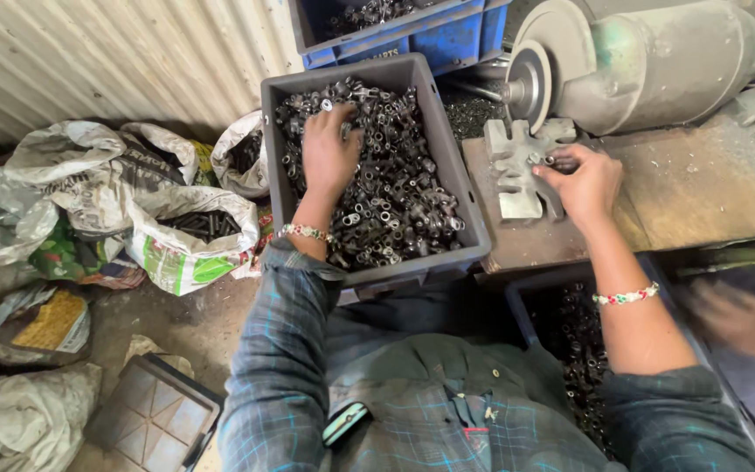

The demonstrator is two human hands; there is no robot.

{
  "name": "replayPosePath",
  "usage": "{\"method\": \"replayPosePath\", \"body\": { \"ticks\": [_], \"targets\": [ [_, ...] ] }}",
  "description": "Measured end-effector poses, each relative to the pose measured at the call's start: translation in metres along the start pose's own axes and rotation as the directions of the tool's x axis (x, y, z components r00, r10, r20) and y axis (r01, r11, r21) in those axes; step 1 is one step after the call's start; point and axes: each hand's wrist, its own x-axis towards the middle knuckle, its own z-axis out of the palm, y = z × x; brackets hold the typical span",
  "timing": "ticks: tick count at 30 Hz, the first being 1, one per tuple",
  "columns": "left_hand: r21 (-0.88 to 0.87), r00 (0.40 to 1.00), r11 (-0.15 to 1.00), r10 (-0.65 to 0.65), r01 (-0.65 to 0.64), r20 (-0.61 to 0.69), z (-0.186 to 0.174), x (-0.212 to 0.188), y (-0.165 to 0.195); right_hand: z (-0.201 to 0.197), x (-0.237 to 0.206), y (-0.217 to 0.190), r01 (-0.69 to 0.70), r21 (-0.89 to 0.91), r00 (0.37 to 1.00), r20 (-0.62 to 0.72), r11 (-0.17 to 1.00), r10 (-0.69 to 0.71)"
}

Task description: The person repeatedly picks small metal parts from a bin and presses them against a rotating grinding wheel to smooth or deburr them. After each grind, the person places the part into a second bin. The process is continuous and repetitive throughout the clip.

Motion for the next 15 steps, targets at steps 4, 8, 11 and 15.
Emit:
{"method": "replayPosePath", "body": {
  "ticks": [4,8,11,15],
  "targets": [
    [0.127,0.986,0.982,-0.151,0.140,0.076,0.029,0.005,-0.039,0.028,0.028,0.023,-0.035,0.037,0.999,0.004,0.999,0.035],
    [0.076,0.999,0.997,0.007,-0.010,0.049,0.042,0.006,-0.027,0.048,0.057,0.039,-0.101,0.105,0.995,-0.018,0.989,0.103],
    [0.090,0.984,0.994,-0.068,0.054,0.167,0.036,0.010,-0.017,0.052,0.066,0.047,-0.133,0.061,0.991,-0.025,0.989,0.134],
    [0.079,0.981,0.996,-0.064,0.050,0.185,0.030,0.018,-0.010,0.055,0.090,0.051,-0.146,-0.011,0.989,0.030,0.989,0.146]
  ]
}}
